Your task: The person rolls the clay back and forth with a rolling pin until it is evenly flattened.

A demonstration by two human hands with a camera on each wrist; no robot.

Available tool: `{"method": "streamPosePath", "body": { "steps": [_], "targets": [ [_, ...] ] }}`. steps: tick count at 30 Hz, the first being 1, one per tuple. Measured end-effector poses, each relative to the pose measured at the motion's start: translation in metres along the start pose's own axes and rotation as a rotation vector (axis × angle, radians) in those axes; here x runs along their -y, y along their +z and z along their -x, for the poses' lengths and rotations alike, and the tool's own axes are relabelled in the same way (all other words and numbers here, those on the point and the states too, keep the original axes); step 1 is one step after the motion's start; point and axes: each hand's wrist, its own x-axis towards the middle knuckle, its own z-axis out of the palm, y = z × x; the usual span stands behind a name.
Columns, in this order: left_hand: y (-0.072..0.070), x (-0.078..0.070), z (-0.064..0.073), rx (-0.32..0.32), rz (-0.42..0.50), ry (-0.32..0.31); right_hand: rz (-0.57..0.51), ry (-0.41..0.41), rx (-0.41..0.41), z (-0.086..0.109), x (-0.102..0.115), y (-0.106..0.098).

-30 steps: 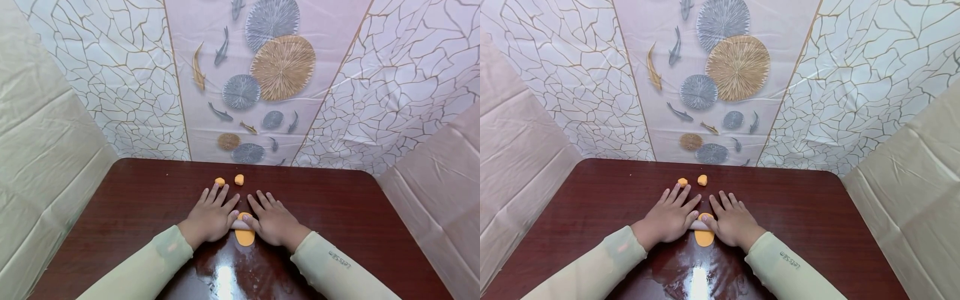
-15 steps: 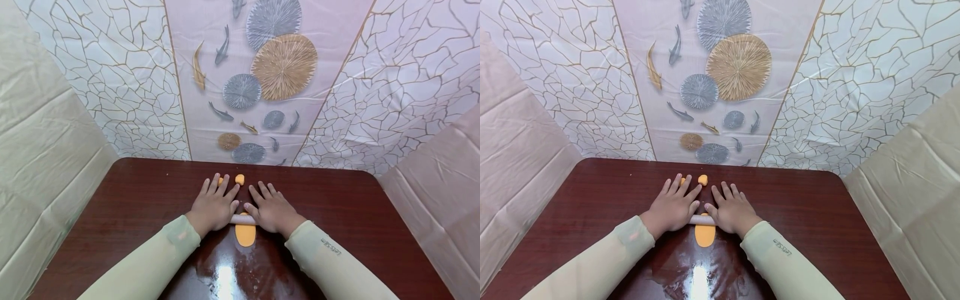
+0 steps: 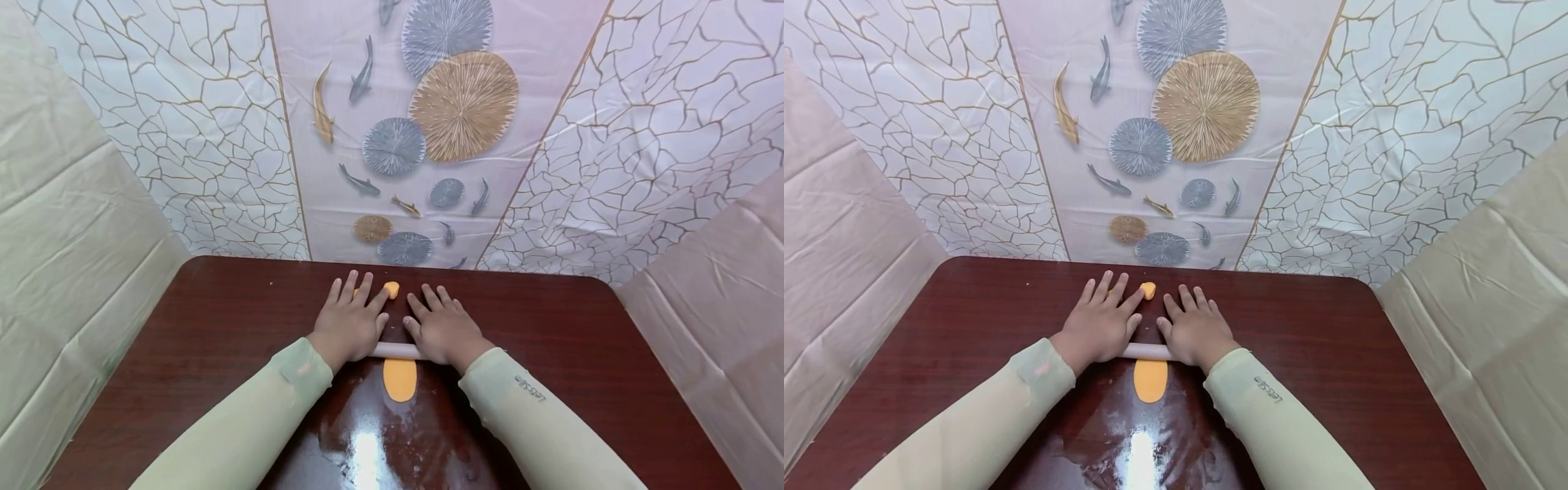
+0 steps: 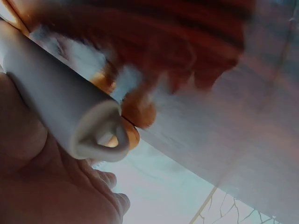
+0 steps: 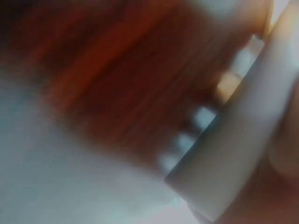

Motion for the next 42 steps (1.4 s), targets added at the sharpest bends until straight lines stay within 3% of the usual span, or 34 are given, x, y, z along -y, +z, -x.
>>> {"method": "streamPosePath", "body": {
  "steps": [8, 13, 16, 19, 22, 26, 33, 42],
  "targets": [
    [-0.001, 0.003, -0.007, -0.05, 0.007, 0.001, 0.04, 0.025, -0.029, -0.013, -0.002, 0.001],
    [-0.001, 0.004, -0.012, -0.114, -0.026, 0.023, 0.045, 0.04, -0.021, -0.018, -0.004, 0.0],
    [-0.002, 0.006, -0.014, -0.179, -0.032, 0.1, 0.046, 0.04, -0.019, -0.017, -0.003, -0.001],
    [-0.005, 0.008, -0.013, -0.218, 0.03, 0.257, 0.05, 0.033, -0.016, -0.017, -0.003, -0.002],
    [-0.012, 0.009, -0.008, -0.171, 0.138, 0.44, 0.066, 0.019, -0.01, -0.018, -0.002, -0.002],
    [-0.022, 0.008, -0.001, -0.046, 0.24, 0.545, 0.09, 0.018, -0.007, -0.02, -0.001, -0.003],
    [-0.025, 0.009, 0.004, -0.002, 0.195, 0.542, 0.116, -0.002, -0.026, -0.022, 0.0, -0.003],
    [-0.029, 0.007, -0.005, 0.064, 0.171, 0.541, 0.199, -0.051, -0.105, -0.025, -0.004, -0.004]
  ]
}}
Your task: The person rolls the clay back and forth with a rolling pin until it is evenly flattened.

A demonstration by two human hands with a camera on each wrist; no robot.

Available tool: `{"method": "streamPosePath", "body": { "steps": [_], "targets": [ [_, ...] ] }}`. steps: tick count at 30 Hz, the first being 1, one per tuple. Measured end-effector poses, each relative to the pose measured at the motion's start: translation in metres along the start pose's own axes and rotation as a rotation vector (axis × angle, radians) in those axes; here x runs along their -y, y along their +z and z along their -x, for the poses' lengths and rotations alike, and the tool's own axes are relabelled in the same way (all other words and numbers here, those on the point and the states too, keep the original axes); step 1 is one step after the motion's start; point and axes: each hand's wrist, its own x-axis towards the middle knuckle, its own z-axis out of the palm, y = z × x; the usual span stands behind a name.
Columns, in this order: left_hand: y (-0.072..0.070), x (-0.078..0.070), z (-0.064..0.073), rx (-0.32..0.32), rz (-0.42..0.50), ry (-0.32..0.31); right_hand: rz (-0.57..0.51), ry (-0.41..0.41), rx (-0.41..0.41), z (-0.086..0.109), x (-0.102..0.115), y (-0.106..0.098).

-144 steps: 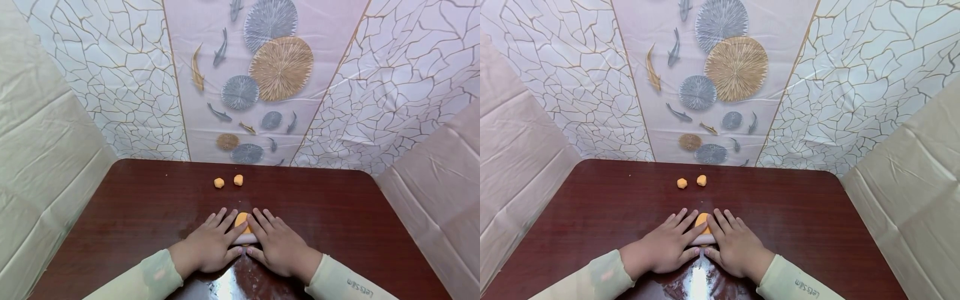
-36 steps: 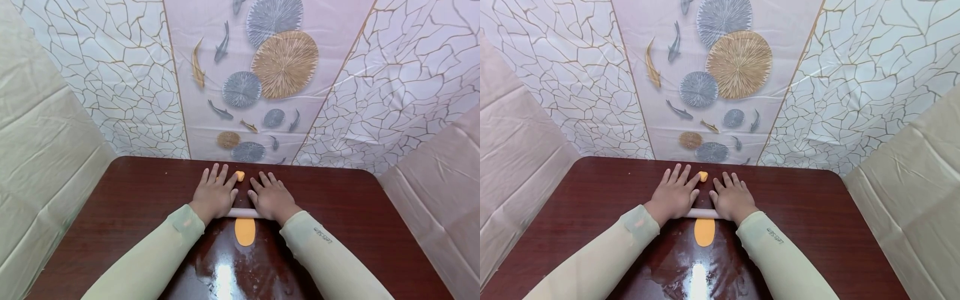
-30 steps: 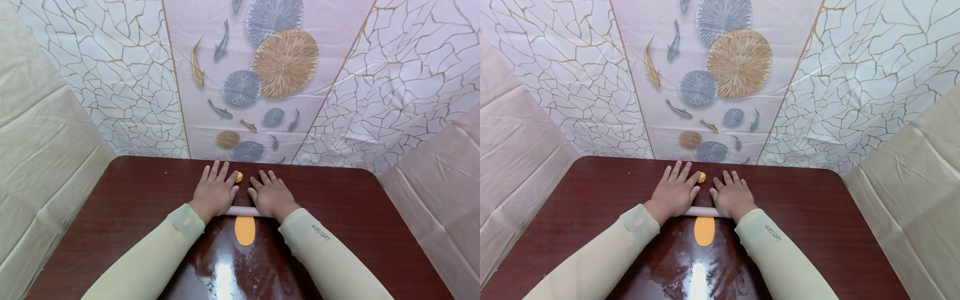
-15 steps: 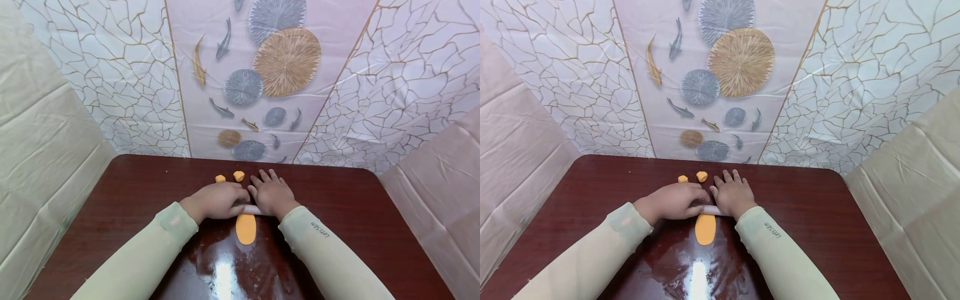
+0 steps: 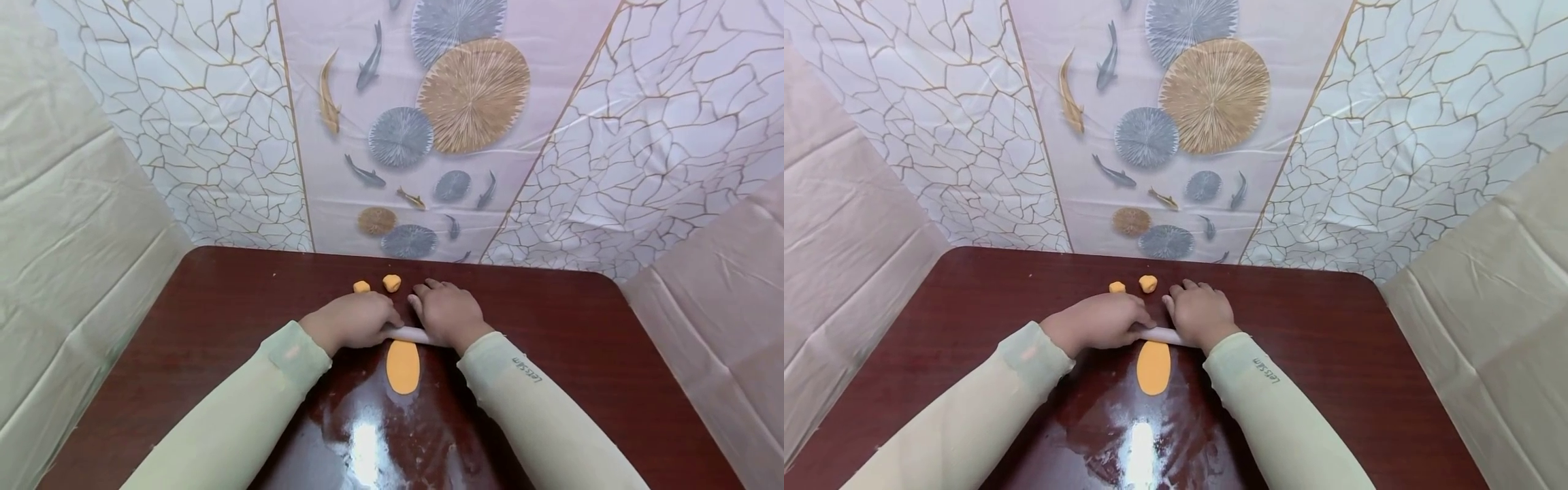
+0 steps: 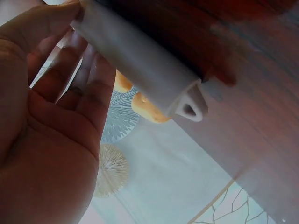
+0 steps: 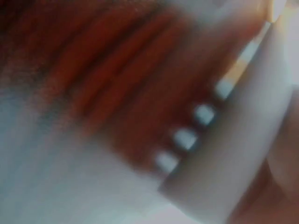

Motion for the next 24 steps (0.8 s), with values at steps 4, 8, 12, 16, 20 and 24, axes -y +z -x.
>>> {"method": "streamPosePath", "body": {
  "steps": [4, 8, 12, 16, 20, 24],
  "targets": [
    [-0.002, 0.0, -0.001, 0.01, 0.019, -0.023, -0.02, -0.021, -0.032, 0.001, -0.004, 0.0],
    [-0.001, 0.002, -0.004, 0.008, 0.016, -0.034, -0.075, -0.047, -0.08, 0.008, -0.007, -0.004],
    [0.0, 0.003, -0.008, 0.015, 0.004, -0.041, -0.096, -0.111, -0.148, 0.023, -0.006, -0.013],
    [-0.002, 0.003, -0.008, 0.022, 0.035, -0.073, -0.066, -0.266, -0.249, 0.043, 0.0, -0.023],
    [-0.003, 0.003, -0.006, 0.019, 0.063, -0.114, -0.054, -0.485, -0.288, 0.064, 0.01, -0.026],
    [-0.003, 0.003, -0.005, 0.022, 0.069, -0.15, -0.032, -0.624, -0.201, 0.08, 0.02, -0.019]
  ]
}}
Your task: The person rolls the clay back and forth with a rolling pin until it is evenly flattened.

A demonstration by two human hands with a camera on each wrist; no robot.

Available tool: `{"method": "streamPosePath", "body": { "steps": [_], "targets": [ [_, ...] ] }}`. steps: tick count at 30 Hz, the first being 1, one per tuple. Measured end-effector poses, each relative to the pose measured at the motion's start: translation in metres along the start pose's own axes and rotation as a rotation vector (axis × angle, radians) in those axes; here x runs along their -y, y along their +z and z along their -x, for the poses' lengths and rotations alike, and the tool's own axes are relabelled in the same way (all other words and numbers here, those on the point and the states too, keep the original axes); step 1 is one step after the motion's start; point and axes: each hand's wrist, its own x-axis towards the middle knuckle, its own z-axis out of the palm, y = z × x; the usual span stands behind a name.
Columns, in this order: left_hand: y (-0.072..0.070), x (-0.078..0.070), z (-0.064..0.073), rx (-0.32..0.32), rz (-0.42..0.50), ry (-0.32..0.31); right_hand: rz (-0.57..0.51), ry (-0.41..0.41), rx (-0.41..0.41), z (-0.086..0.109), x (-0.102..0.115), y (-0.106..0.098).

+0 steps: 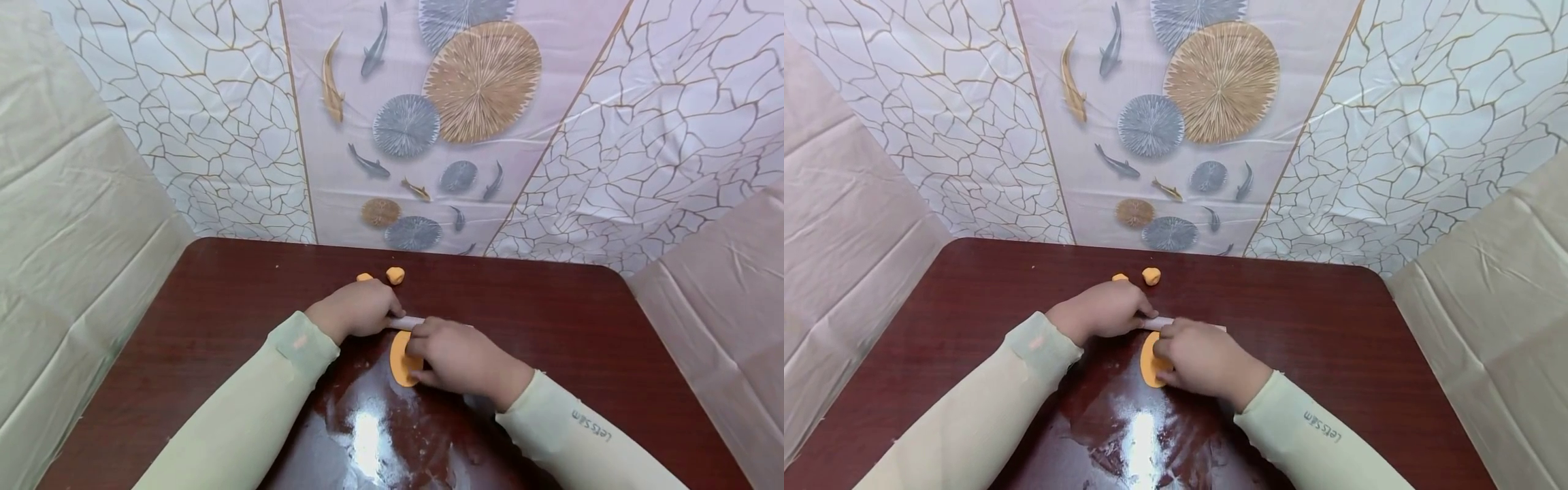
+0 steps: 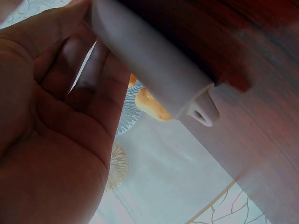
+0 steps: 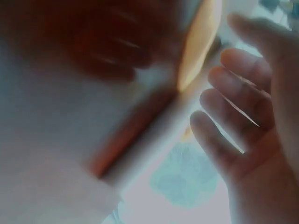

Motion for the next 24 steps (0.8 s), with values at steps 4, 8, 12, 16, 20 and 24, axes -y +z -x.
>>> {"method": "streamPosePath", "body": {
  "steps": [4, 8, 12, 16, 20, 24],
  "targets": [
    [0.0, 0.0, -0.001, -0.002, -0.005, -0.008, 0.006, -0.032, 0.069, 0.003, 0.008, 0.006],
    [0.0, 0.0, -0.001, -0.012, -0.01, -0.001, 0.027, -0.048, 0.08, 0.004, 0.007, 0.009],
    [0.0, 0.0, -0.001, -0.02, -0.02, 0.002, 0.089, -0.112, 0.04, 0.005, 0.006, 0.012],
    [0.0, 0.001, 0.0, -0.021, -0.031, -0.005, 0.207, -0.206, -0.076, 0.006, 0.007, 0.017],
    [-0.002, 0.001, 0.001, -0.019, -0.022, -0.016, 0.284, -0.253, -0.164, 0.007, 0.01, 0.022],
    [-0.003, 0.001, 0.002, -0.016, 0.013, -0.034, 0.311, -0.246, -0.184, 0.006, 0.015, 0.023]
  ]
}}
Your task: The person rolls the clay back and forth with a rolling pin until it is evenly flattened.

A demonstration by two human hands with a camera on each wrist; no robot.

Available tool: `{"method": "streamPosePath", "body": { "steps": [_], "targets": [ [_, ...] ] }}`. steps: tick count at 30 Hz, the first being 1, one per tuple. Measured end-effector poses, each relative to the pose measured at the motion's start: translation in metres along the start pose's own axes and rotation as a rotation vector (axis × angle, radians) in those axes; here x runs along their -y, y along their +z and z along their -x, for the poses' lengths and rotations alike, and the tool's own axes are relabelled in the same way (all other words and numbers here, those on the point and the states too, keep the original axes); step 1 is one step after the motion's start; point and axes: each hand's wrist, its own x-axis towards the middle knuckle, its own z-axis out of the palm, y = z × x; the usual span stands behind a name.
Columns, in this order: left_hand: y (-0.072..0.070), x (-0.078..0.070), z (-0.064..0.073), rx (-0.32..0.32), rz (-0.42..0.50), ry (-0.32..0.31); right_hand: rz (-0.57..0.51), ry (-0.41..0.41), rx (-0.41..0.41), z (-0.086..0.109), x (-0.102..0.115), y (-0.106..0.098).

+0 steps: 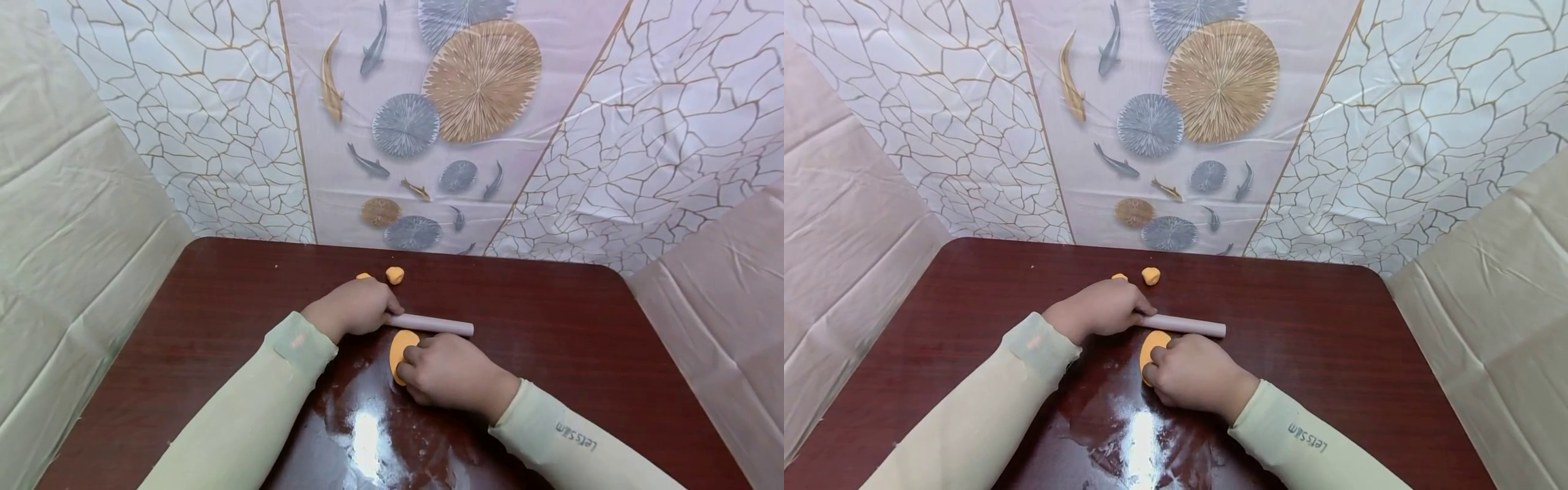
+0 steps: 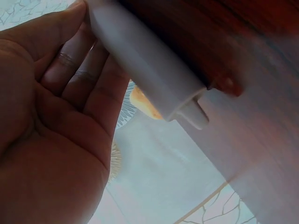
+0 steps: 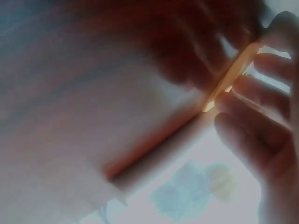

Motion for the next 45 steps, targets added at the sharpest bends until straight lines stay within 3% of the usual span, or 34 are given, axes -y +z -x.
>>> {"method": "streamPosePath", "body": {
  "steps": [11, 18, 24, 29, 32, 35, 37, 42, 45],
  "targets": [
    [0.002, 0.002, -0.001, 0.005, 0.034, -0.031, 0.055, -0.014, 0.037, -0.003, 0.011, -0.007],
    [0.0, 0.003, 0.0, 0.006, 0.037, -0.037, 0.014, 0.035, 0.124, -0.005, 0.011, -0.012],
    [0.001, 0.002, 0.001, 0.015, 0.037, -0.04, 0.035, 0.059, 0.102, -0.005, 0.015, -0.006],
    [0.002, 0.002, 0.0, 0.01, 0.053, -0.034, -0.124, 0.221, 0.097, -0.006, 0.013, -0.01],
    [0.002, 0.002, 0.001, 0.01, 0.06, -0.034, -0.261, 0.287, 0.144, -0.007, 0.009, -0.016],
    [0.003, 0.003, 0.001, 0.008, 0.059, -0.027, -0.263, 0.236, 0.214, -0.006, 0.007, -0.019],
    [0.003, 0.003, 0.002, 0.004, 0.059, -0.022, -0.199, 0.181, 0.237, -0.005, 0.007, -0.019],
    [0.004, 0.004, 0.002, -0.01, 0.058, -0.017, -0.024, 0.098, 0.182, -0.003, 0.011, -0.015],
    [0.004, 0.004, 0.003, -0.01, 0.061, -0.024, 0.013, 0.091, 0.145, -0.002, 0.015, -0.012]
  ]
}}
